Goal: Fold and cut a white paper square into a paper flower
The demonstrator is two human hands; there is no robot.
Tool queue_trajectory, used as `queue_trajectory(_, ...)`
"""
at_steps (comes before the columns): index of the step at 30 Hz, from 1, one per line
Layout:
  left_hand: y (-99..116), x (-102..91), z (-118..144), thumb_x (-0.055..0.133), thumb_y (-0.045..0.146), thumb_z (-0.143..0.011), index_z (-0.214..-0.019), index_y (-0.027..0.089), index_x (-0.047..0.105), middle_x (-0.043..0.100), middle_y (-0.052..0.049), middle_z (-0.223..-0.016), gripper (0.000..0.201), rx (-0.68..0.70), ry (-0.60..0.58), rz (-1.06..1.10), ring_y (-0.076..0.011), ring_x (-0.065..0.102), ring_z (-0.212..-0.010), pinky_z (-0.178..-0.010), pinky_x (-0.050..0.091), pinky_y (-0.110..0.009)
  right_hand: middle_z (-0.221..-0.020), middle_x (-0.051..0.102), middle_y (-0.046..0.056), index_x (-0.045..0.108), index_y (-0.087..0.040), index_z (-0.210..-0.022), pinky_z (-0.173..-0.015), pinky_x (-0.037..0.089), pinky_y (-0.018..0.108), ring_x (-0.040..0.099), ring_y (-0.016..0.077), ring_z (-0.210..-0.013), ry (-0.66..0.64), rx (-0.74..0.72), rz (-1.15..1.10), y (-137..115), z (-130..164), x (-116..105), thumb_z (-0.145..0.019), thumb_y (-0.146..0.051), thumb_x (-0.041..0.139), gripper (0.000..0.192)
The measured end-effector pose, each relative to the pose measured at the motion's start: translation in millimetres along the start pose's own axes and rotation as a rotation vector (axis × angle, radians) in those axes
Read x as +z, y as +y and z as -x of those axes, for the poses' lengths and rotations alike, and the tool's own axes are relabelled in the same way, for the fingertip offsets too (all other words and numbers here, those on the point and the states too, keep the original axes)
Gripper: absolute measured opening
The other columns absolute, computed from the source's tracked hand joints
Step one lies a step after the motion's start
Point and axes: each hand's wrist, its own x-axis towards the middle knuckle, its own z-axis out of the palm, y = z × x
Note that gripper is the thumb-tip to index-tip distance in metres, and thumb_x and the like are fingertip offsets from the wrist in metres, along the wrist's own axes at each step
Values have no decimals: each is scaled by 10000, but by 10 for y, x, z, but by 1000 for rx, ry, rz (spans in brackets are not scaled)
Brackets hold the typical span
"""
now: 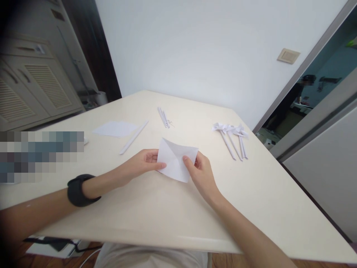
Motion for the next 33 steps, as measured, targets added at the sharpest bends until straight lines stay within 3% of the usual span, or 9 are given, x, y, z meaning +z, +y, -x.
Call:
queue_trajectory(5, 64, 18, 17, 557, 235, -804, -1090, 147, 625, 686, -83, -1023, 307, -60, -32, -55, -207, 653, -882, -833, 507, -346, -894, 570, 39, 585, -199, -929, -617, 439, 251, 544, 157, -782, 27, -200, 182, -50, 14, 13, -883, -300, 450, 174)
queue_trajectory(9, 50, 25, 26, 537, 248, -829, -1118, 147, 607, 684, -84, -1023, 313, -45, -71, -23, -212, 653, -903, -853, 503, -355, -1046, 535, 57, 580, -224, -1067, -707, 468, 265, 531, 170, -940, -7, -394, 322, -114, 56, 45, -876, -206, 448, 233)
queue_trajectory(16, -20, -3, -1, 535, 266, -839, -1154, 144, 575, 637, -112, -1124, 341, 8, -79, 92, -228, 639, -951, -930, 455, -400, -1201, 485, 80, 549, -235, -1191, -887, 452, 338, 477, 195, -1112, -74, -538, 344, -140, 101, 37, -901, -212, 385, 334)
queue_trajectory(22, 22, 32, -2, 460, 124, -829, -1141, 158, 574, 623, -100, -1150, 334, 31, -124, 261, -239, 605, -1025, -906, 466, -376, -1284, 457, 72, 558, -250, -1202, -924, 437, 370, 454, 204, -1150, -123, -575, 459, -66, 65, 46, -894, -215, 422, 338)
queue_trajectory(26, 12, 23, -13, 462, 170, -834, -1093, 137, 595, 617, -114, -1157, 293, 21, -109, 359, -251, 596, -1035, -912, 465, -400, -1287, 454, 84, 546, -246, -1218, -942, 428, 396, 441, 214, -1171, -128, -607, 502, -9, 47, 66, -885, -231, 448, 347)
queue_trajectory(33, 150, 29, 77, 571, 129, -774, -1224, 182, 502, 626, -97, -1154, 459, -30, -166, 197, -219, 613, -1021, -969, 425, -380, -1292, 443, 78, 551, -281, -1185, -921, 440, 422, 439, 232, -1176, -116, -541, 514, -50, 56, 61, -885, -234, 440, 323)
